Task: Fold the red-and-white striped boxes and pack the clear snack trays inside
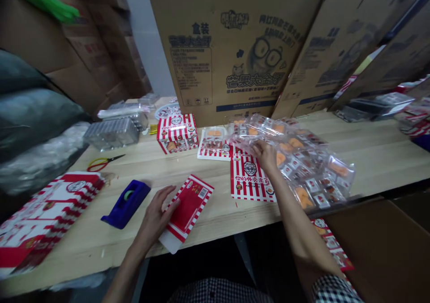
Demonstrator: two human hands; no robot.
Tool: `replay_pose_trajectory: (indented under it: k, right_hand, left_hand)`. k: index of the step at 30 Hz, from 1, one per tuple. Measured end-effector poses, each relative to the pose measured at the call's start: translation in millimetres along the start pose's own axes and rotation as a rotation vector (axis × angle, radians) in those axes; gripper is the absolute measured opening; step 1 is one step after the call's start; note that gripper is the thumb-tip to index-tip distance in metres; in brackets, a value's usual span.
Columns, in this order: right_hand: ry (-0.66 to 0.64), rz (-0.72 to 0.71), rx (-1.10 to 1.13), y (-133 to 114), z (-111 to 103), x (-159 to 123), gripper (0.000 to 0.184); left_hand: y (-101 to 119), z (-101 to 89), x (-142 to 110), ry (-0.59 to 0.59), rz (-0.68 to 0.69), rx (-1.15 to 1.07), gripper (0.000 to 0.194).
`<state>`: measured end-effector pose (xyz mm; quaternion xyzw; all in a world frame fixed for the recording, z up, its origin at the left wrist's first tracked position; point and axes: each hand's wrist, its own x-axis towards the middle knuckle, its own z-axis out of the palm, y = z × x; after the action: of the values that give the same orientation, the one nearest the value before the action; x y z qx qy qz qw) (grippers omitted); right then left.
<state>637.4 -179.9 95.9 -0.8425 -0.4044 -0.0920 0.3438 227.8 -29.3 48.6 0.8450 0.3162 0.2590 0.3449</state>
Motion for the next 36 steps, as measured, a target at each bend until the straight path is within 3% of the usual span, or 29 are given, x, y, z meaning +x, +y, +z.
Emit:
replay_pose_trajectory:
  k: [4, 7, 9, 12, 14, 15, 18, 20, 22, 24, 27, 30, 36]
  right_hand:
    - [-0.188, -0.096, 0.159, -42, -26, -13, 0.044]
    - [-0.584, -0.205, 0.417, -87, -30, -26, 0.042]
    - [-0.867, -0.249, 0.575, -117, -22, -38, 0.04]
    - [-1.121, -0.266, 0.713, -150, -2, -57, 0.041]
    - [-1.116, -0.271, 0.761, -159, 9, -62, 0.045]
    - [-1.063, -0.275, 0.779, -159, 12, -61, 0.049]
    - [-0.842, -0.342, 0.746, -151, 23, -51, 0.067]
    - [-0.781, -0.432, 0.594, -147, 36, -47, 0.082]
    - [-0.868, -0.554, 0.343, -151, 56, -52, 0.104]
    - [-1.003, -0.697, 0.087, -160, 83, -67, 0.124]
    - [-1.101, -0.9, -0.129, -175, 119, -94, 0.139]
    - [-1.185, -0.981, -0.16, -179, 141, -107, 0.14]
    - [-1.259, -0.911, -0.008, -165, 138, -111, 0.125]
  left_hand:
    - [36, -6.1, 1, 0.199, 0.029, -0.021, 0.068]
    - [63, -17.7, 6, 0.224, 0.015, -0.1, 0.097]
    - [70, -22.4, 8, 0.06, -0.046, -0.271, 0.1]
    - [61, -24.0, 3, -0.342, -0.187, -0.583, 0.063]
    - [47, -26.6, -10, -0.425, -0.279, -0.686, 0.044]
    - [39, -30.3, -19, -0.375, -0.328, -0.707, 0.041]
    - [22, -55.0, -53, -0.052, -0.51, -0.763, 0.044]
    - [17, -79.6, -77, 0.163, -0.644, -0.809, 0.05]
    - [16, -104.2, -100, 0.347, -0.752, -0.833, 0.055]
    - [13, -123.1, -118, 0.438, -0.829, -0.825, 0.058]
    - [4, -136.6, -139, 0.36, -0.915, -0.812, 0.062]
    - [-10, -136.3, -151, 0.244, -0.981, -0.787, 0.061]
    - [-32, -122.9, -150, 0.221, -0.961, -0.798, 0.057]
